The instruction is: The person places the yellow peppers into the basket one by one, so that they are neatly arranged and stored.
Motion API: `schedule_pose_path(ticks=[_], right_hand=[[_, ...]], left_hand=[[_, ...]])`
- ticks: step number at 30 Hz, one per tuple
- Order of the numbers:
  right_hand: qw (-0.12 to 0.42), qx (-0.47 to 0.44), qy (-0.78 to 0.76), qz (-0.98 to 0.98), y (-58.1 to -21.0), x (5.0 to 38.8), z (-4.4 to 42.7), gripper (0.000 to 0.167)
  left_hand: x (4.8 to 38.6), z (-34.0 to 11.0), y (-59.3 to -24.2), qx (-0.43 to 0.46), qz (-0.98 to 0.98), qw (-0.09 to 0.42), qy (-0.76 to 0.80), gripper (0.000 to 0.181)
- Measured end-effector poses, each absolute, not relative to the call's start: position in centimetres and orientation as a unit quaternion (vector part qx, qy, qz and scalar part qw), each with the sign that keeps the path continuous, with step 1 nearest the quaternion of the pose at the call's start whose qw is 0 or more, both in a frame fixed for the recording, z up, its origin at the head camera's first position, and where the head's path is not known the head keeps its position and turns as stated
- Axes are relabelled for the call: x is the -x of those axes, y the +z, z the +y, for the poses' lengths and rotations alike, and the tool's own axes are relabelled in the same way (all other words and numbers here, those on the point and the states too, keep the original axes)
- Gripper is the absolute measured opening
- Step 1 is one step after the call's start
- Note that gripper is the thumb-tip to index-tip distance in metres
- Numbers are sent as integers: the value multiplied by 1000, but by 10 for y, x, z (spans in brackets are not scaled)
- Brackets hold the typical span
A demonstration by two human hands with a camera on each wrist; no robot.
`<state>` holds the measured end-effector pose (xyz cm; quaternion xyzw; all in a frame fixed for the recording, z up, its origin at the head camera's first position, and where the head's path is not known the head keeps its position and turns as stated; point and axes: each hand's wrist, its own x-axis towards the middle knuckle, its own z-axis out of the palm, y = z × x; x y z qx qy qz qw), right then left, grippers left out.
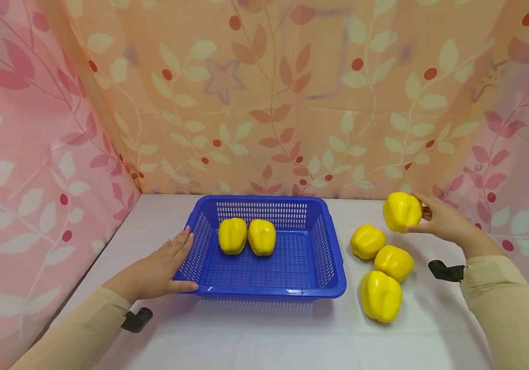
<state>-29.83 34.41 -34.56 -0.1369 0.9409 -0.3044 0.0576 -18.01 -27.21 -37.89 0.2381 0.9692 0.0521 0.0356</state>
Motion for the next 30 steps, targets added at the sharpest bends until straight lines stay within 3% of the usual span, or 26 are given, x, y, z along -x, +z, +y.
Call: schedule_pose_path(ticks=[30], right_hand=[[47,238,-310,919,-308,303,260,95]], left_hand=[[180,-272,-378,-239,969,36,55,109]])
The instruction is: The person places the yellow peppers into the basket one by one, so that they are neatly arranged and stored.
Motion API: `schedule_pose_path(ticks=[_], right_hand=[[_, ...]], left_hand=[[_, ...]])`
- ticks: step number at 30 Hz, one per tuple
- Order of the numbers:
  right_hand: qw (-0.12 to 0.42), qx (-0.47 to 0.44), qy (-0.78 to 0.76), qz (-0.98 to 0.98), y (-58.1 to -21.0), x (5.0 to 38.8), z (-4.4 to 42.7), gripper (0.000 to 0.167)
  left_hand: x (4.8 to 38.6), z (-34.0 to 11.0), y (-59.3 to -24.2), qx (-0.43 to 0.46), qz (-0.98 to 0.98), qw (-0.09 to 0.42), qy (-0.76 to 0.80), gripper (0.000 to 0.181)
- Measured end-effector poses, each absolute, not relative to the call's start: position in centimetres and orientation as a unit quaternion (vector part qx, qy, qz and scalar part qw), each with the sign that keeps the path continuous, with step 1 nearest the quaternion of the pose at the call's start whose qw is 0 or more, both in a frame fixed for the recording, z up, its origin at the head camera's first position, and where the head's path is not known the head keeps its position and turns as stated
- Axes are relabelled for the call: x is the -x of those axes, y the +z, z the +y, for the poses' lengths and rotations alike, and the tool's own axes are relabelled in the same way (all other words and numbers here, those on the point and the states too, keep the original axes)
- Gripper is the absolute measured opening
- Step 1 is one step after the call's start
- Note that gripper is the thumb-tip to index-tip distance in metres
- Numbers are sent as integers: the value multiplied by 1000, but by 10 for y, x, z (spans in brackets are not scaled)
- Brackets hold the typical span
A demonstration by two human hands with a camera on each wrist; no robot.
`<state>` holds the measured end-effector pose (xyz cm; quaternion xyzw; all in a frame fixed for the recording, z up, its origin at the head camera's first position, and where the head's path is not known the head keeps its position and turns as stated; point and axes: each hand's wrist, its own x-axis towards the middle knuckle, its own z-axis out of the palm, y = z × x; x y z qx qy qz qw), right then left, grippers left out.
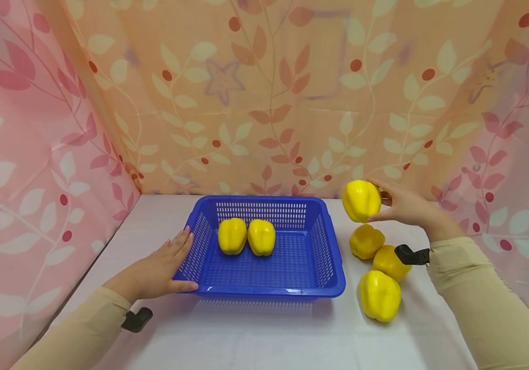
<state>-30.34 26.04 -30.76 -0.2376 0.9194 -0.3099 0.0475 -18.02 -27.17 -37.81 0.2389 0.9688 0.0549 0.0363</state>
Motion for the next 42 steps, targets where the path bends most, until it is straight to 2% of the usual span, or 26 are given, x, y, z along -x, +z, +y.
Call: schedule_pose_path(ticks=[6,13,20,27,42], right_hand=[[52,254,-307,916,-304,307,243,97],[57,290,-334,895,-305,311,221,91],[67,309,-336,887,-306,313,195,95],[96,315,-350,877,-306,314,171,98],[87,302,-314,896,-321,322,137,97]], left_hand=[[179,-271,-375,-237,969,40,61,110],[179,-271,-376,-234,970,41,57,111],[179,-271,-376,-234,970,40,57,112],[180,-272,-378,-235,970,38,59,111],[180,-271,-377,-234,969,42,61,110]])
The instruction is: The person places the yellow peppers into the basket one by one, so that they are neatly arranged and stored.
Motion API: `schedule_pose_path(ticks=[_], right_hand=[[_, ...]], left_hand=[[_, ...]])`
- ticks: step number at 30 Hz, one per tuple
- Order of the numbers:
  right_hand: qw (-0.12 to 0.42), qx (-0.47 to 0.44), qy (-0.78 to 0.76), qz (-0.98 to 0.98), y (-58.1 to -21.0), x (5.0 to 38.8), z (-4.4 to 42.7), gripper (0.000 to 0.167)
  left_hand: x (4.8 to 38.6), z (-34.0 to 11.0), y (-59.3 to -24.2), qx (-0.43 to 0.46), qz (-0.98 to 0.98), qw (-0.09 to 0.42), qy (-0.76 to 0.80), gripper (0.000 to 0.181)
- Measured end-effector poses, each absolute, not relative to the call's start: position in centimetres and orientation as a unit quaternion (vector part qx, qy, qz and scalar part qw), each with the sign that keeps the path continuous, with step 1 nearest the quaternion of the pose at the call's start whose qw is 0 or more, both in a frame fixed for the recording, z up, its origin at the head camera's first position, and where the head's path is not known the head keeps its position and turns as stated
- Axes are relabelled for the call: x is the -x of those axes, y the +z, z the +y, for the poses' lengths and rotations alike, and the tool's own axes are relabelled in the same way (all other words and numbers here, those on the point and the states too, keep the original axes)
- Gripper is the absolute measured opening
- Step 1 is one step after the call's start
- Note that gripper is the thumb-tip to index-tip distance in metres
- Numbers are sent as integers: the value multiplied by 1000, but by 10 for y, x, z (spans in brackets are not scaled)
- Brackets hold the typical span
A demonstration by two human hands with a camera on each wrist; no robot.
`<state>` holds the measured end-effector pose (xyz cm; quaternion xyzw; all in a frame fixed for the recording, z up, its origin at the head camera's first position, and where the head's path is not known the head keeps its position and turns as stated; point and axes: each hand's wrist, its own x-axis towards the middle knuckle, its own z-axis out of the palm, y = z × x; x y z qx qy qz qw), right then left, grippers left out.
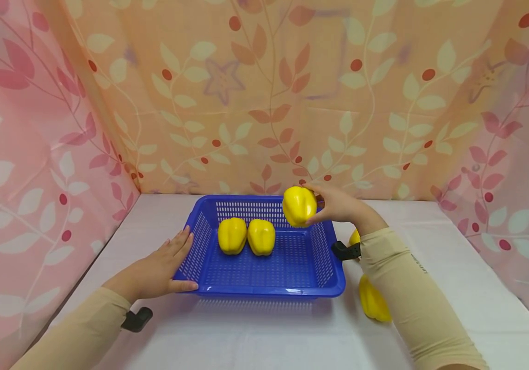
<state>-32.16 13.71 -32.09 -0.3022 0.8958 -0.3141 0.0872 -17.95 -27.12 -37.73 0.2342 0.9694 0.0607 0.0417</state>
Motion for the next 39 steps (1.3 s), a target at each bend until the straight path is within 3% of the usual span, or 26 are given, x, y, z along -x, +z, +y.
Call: schedule_pose_path(ticks=[24,31,39], right_hand=[[96,321,-297,894,-349,329,109,90],[124,306,-276,903,-350,330,106,72],[124,306,-258,908,-349,331,108,67]], left_hand=[[180,-272,-379,-235,969,40,60,110],[179,-271,-379,-235,969,38,59,112],[180,-272,-379,-226,971,43,60,111]])
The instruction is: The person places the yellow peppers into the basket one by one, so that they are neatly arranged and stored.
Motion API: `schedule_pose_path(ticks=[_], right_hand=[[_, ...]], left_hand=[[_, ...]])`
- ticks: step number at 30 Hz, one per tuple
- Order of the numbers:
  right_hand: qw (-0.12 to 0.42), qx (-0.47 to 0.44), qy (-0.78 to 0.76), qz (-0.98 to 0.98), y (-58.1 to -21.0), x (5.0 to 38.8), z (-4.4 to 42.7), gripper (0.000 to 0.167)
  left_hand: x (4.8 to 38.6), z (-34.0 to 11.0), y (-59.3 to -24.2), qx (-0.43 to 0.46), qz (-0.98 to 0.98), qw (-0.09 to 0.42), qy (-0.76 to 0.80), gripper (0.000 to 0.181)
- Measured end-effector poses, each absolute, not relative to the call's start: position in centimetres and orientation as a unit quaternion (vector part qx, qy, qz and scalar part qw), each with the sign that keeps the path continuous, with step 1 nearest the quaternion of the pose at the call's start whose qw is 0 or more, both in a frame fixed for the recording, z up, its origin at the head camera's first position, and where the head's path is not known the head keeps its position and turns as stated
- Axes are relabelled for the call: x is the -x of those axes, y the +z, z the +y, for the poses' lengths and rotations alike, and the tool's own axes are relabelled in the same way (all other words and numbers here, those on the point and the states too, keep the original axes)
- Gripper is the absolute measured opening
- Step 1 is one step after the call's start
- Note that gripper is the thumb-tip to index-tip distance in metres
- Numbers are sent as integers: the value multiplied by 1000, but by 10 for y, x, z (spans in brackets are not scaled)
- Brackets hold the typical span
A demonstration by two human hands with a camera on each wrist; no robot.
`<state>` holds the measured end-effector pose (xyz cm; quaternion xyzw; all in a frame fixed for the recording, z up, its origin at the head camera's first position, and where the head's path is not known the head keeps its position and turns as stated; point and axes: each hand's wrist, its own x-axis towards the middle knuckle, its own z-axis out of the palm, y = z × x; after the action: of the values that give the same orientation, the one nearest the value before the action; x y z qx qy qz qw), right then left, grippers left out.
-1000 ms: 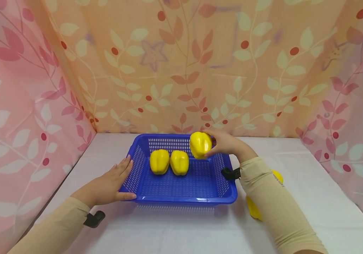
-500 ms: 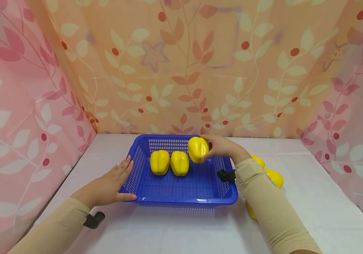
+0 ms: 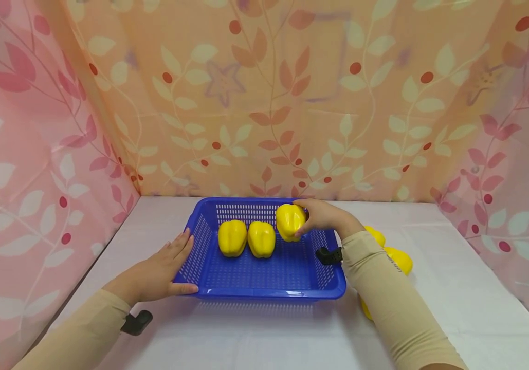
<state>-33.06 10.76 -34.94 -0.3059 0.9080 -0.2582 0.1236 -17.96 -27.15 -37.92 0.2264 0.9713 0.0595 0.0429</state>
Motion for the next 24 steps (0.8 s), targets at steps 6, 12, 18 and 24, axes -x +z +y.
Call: schedule_pose_path(ticks=[6,12,18,24], right_hand=[[134,298,-247,912,-351,330,106,72],[132,292,-222,921,-355,330,105,88],[129,291,-210,924,-357,330,103,86],[139,286,-208,925,-357,328,98,88]], left_hand=[[180,-272,-380,-223,972,47,59,110],[181,-273,-380,-223,972,45,58,110],[181,-274,-381,-225,972,44,57,110],[181,-273,-381,-227,972,43,55,111]])
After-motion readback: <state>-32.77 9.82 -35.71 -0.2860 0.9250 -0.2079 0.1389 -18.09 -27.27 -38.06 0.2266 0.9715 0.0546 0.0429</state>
